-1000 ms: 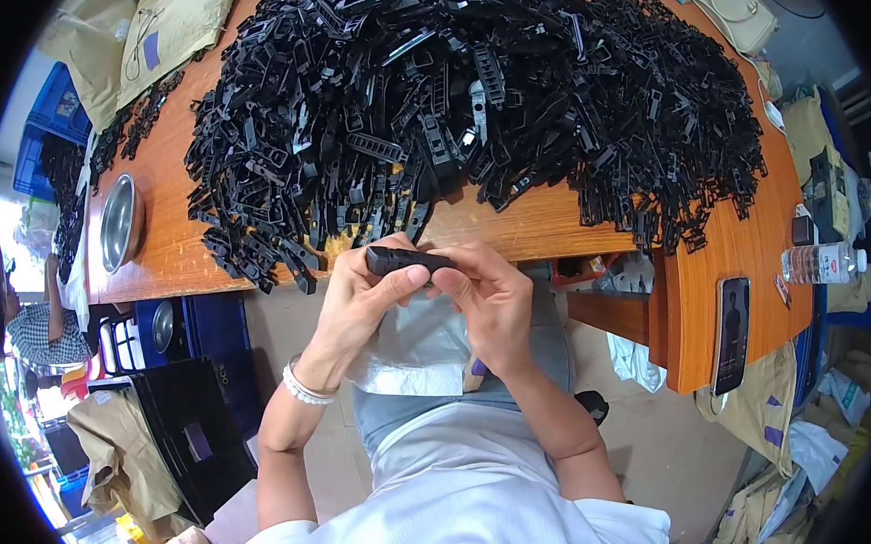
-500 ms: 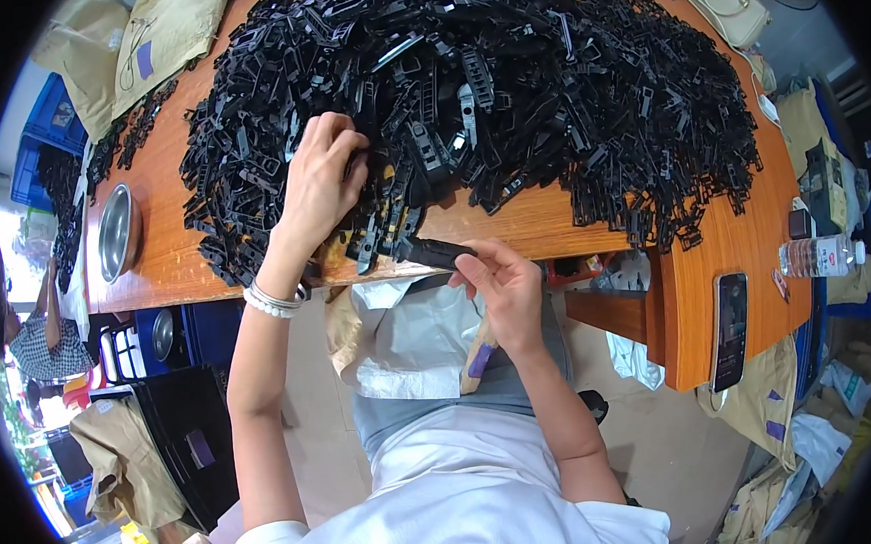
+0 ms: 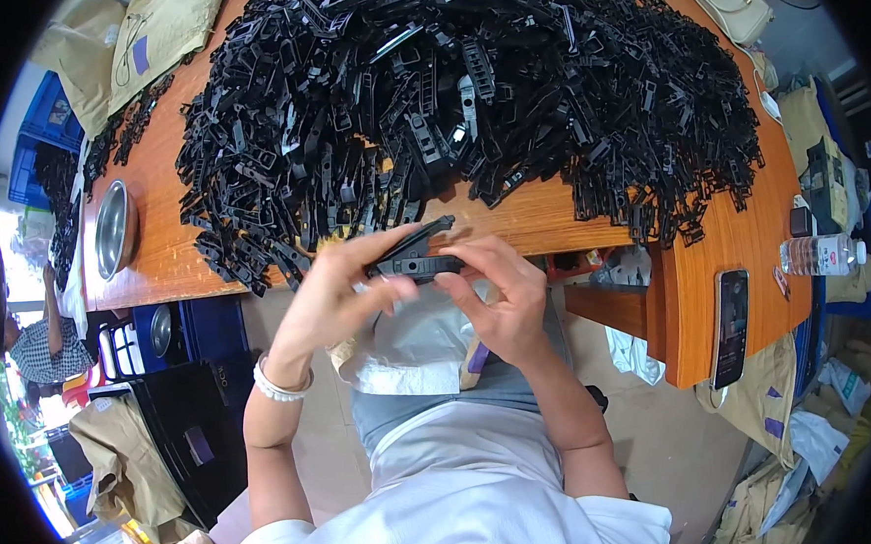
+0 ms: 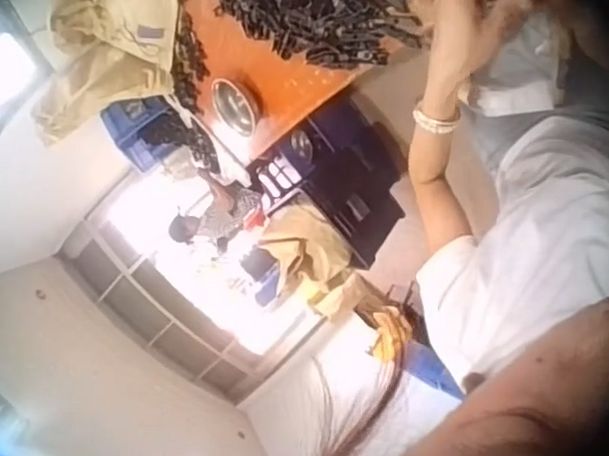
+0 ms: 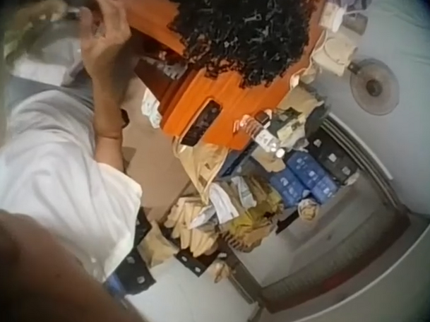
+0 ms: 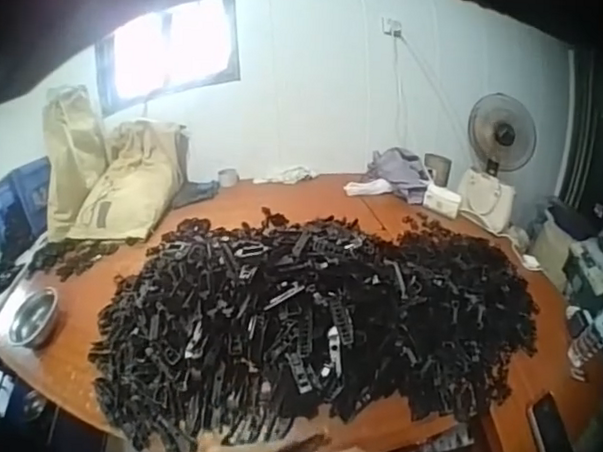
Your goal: Assembling small black plastic components by hand at a workstation.
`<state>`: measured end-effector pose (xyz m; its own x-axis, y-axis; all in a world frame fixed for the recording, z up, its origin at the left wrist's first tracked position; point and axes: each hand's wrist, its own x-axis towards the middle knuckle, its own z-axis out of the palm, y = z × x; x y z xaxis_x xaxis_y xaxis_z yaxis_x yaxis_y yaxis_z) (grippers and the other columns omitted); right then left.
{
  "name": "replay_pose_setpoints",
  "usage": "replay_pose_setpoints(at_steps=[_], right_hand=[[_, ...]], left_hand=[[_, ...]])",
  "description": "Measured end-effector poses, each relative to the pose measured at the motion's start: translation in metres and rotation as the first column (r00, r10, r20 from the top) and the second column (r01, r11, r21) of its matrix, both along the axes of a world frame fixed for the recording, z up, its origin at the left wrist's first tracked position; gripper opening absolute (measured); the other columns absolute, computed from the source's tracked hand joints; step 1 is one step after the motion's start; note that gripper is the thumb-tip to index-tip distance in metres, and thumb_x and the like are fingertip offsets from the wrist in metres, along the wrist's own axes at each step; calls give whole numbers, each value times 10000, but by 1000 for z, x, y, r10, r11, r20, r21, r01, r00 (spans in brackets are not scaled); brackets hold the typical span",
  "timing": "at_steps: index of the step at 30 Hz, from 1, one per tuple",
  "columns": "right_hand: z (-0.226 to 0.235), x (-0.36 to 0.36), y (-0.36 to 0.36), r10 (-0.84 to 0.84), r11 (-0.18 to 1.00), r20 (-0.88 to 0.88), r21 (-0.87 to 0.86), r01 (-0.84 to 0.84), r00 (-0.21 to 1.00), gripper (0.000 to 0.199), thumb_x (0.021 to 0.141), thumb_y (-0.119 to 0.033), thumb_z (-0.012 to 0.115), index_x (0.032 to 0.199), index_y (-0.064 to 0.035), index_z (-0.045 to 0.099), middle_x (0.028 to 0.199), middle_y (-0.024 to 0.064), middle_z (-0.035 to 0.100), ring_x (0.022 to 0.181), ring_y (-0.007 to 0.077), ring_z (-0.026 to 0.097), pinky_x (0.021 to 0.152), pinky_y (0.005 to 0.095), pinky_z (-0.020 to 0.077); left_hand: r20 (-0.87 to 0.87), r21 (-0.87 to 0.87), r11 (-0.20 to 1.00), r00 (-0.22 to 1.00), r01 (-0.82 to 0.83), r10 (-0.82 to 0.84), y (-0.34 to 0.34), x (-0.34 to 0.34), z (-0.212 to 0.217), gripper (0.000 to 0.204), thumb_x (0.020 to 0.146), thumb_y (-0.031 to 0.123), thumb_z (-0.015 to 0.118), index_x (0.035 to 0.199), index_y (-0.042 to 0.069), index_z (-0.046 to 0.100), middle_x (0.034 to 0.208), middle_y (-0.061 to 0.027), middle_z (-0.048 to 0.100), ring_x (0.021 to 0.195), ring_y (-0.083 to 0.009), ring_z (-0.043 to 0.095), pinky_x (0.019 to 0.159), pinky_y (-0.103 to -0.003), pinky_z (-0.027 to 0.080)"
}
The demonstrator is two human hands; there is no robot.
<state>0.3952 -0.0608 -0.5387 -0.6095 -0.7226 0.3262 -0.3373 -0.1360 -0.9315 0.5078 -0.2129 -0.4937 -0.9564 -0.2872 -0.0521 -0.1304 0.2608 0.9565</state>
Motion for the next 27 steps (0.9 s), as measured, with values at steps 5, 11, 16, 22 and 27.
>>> replay_pose_setpoints(at_steps=[5, 11, 16, 22, 27], right_hand=[[11, -2, 0, 42, 995, -80, 97, -34, 996, 242, 772, -66, 660, 990, 30, 617, 944, 106, 577, 798, 154, 584, 688, 228, 461], [10, -4, -4, 93, 995, -74, 53, -89, 993, 272, 779, -137, 649, 999, 18, 609, 910, 94, 573, 780, 175, 560, 685, 242, 434], [9, -7, -3, 106, 994, -155, 34, -102, 982, 257, 710, 4, 663, 965, -3, 627, 859, 112, 579, 742, 198, 587, 626, 262, 460], [-1, -3, 7, 237, 966, 358, 17, -259, 903, 230, 775, -35, 646, 1001, 9, 635, 851, 91, 598, 719, 142, 581, 615, 246, 459], [-12, 9, 14, 248, 919, 231, 252, -304, 941, 177, 773, 23, 607, 945, 43, 643, 853, 102, 606, 645, 128, 594, 556, 210, 464]], left_hand=[[-21, -122, 992, 999, -45, 43, 13, 8, -4, 437, 734, -26, 630, 1154, -41, 506, 899, -148, 650, 704, -172, 639, 603, -250, 477], [-113, -210, 976, 993, -56, 33, 15, 14, -5, 429, 705, 7, 660, 1117, -21, 546, 910, -166, 639, 723, -236, 634, 619, -277, 471], [-228, -219, 975, 974, -37, -14, 14, 19, -18, 405, 754, 89, 667, 1125, -22, 546, 969, -193, 627, 742, -307, 629, 625, -309, 504], [-94, -129, 989, 991, 78, -91, -37, 20, -14, 294, 797, 135, 634, 1059, 5, 599, 839, -165, 646, 687, -247, 636, 601, -282, 489], [-363, -721, 424, 820, -548, 442, -121, -1, -21, 123, 769, 64, 625, 867, -11, 619, 763, -111, 598, 635, -211, 590, 591, -307, 467]])
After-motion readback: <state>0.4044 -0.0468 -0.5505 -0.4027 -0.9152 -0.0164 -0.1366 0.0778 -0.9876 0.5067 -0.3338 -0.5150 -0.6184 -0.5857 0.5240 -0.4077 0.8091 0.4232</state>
